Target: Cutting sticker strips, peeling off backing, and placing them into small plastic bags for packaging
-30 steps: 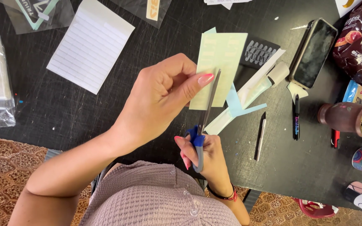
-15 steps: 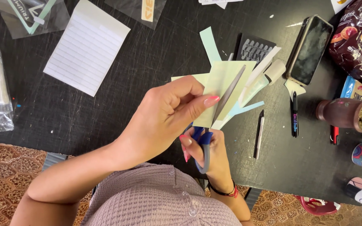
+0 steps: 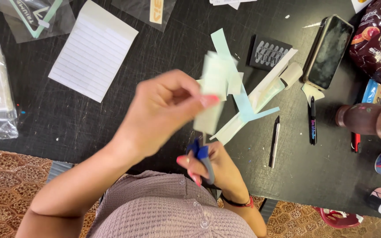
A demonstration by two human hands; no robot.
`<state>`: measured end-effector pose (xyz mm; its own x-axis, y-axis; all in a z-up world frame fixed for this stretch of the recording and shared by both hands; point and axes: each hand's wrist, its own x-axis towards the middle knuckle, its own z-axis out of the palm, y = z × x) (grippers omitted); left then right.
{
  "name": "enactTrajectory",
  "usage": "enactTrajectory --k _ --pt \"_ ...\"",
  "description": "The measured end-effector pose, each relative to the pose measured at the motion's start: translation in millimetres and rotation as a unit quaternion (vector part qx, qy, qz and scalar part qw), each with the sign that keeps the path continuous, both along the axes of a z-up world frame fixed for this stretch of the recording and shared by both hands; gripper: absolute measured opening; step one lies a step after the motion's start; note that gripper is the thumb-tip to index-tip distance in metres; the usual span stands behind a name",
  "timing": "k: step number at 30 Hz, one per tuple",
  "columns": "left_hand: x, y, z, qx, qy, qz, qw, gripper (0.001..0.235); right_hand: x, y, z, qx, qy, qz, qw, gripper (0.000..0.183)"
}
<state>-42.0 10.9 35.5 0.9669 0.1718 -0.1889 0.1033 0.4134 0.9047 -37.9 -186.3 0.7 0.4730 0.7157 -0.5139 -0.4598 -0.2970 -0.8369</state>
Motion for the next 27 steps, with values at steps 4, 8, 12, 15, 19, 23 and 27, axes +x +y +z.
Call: enactTrajectory --k 4,8,12,15,19,23,27 --pt "-3.5 37.8 -11.5 -0.024 0.049 0.089 0.995 0.009 4.6 -35.4 -11.1 -0.06 0.094 0.112 0.987 0.042" --pt "-12.5 54.0 -66.3 0.432 0.111 0.105 0.889 0.049 5.8 -93.1 -27.1 -0.098 0.081 0.1 0.987 0.025" --pt "-0.2 26.1 -93.2 0.714 -0.133 0.151 0.67 0.052 12.7 -103.2 -6.2 -0.07 -0.026 -0.01 0.997 0.037" --pt "24.7 -7.6 -110.4 0.7 -0.11 -0.018 0.705 0.054 9.3 -92.1 4.5 -0.072 -0.068 -0.125 0.987 0.043" --pt "64.9 -38.4 -131.9 0.748 -0.066 -0.078 0.656 0.083 5.3 -87.7 5.8 -0.066 -0.085 -0.156 0.982 0.05" --pt "81.6 -38.3 -126.7 0.725 0.065 -0.211 0.652 0.078 1.2 -96.5 0.9 -0.068 -0.076 -0.162 0.981 0.049" --pt "73.9 -2.8 -54.4 0.388 0.197 -0.207 0.876 0.043 -7.0 -96.6 -8.4 -0.087 -0.097 -0.239 0.962 0.034"
